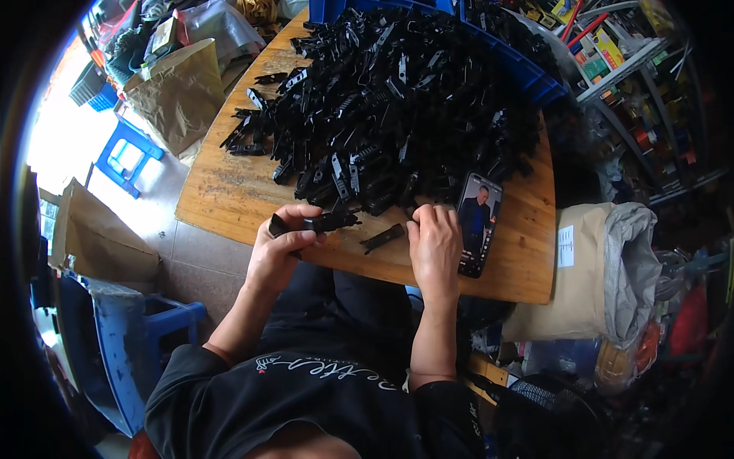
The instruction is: The person is assembling small black plastic components at a workbench.
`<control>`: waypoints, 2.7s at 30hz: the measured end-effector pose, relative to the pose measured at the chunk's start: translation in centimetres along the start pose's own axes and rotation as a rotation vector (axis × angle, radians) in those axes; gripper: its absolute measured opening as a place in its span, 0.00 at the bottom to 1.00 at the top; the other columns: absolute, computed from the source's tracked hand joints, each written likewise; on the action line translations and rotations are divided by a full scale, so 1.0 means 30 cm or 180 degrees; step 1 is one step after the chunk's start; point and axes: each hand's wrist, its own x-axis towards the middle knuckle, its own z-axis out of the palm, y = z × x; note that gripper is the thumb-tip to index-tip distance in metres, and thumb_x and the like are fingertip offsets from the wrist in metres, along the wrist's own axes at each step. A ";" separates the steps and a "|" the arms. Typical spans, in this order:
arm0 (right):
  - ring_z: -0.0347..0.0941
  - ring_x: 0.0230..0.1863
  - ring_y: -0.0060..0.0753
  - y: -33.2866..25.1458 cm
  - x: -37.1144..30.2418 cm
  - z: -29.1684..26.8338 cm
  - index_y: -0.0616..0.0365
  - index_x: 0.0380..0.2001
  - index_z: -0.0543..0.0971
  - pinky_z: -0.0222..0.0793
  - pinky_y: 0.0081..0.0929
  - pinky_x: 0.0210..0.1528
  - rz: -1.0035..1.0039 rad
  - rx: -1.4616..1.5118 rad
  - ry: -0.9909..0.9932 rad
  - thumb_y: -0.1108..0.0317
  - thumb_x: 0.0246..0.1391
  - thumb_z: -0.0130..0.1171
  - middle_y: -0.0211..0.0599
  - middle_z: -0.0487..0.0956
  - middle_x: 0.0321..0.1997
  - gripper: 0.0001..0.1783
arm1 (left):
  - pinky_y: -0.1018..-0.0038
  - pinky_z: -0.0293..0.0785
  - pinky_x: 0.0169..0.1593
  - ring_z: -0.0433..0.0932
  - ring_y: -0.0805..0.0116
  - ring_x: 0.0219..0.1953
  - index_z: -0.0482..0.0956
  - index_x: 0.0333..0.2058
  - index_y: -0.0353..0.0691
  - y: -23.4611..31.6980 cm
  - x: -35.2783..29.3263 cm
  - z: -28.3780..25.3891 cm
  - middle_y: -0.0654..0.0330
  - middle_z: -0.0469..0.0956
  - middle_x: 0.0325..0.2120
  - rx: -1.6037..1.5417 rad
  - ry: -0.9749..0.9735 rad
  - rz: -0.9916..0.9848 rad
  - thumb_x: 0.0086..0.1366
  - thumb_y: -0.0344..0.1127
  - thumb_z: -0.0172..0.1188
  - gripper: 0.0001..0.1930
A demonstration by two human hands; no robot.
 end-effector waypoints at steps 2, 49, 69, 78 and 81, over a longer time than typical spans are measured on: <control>0.69 0.34 0.40 0.009 -0.004 0.004 0.61 0.30 0.71 0.65 0.31 0.38 -0.0118 -0.0030 0.0048 0.77 0.40 0.60 0.41 0.73 0.35 0.11 | 0.79 0.70 0.37 0.75 0.72 0.30 0.72 0.42 0.34 -0.003 -0.001 0.002 0.58 0.76 0.28 -0.0008 -0.0069 0.0065 0.51 0.24 0.55 0.16; 0.66 0.37 0.39 -0.069 -0.065 0.000 0.60 0.41 0.75 0.64 0.32 0.41 -0.1232 0.0812 -0.0165 0.80 0.38 0.59 0.37 0.76 0.37 0.21 | 0.56 0.70 0.47 0.73 0.62 0.37 0.65 0.28 0.44 0.031 -0.055 0.009 0.53 0.71 0.40 -0.1628 -0.0370 -0.0332 0.54 0.33 0.58 0.09; 0.64 0.49 0.44 0.768 0.287 -0.139 0.58 0.44 0.73 0.60 0.32 0.51 0.0137 -0.0664 0.0989 0.72 0.47 0.55 0.43 0.74 0.45 0.17 | 0.82 0.69 0.33 0.73 0.77 0.25 0.75 0.34 0.35 -0.055 -0.025 0.076 0.63 0.75 0.23 0.0384 -0.0251 0.0142 0.50 0.24 0.62 0.11; 0.74 0.34 0.37 0.754 0.193 -0.121 0.55 0.47 0.71 0.67 0.27 0.38 0.0870 0.0008 0.0362 0.71 0.47 0.56 0.45 0.78 0.33 0.21 | 0.79 0.67 0.29 0.72 0.72 0.22 0.74 0.30 0.32 -0.033 -0.015 0.067 0.57 0.74 0.23 0.0425 -0.0052 -0.0093 0.46 0.24 0.59 0.10; 0.71 0.27 0.31 0.684 0.153 -0.147 0.59 0.39 0.71 0.65 0.25 0.32 0.1069 0.0098 0.0357 0.70 0.47 0.57 0.40 0.75 0.27 0.15 | 0.80 0.67 0.27 0.71 0.73 0.20 0.74 0.31 0.33 -0.030 -0.004 0.072 0.60 0.74 0.20 0.0318 -0.0004 -0.0098 0.46 0.24 0.58 0.10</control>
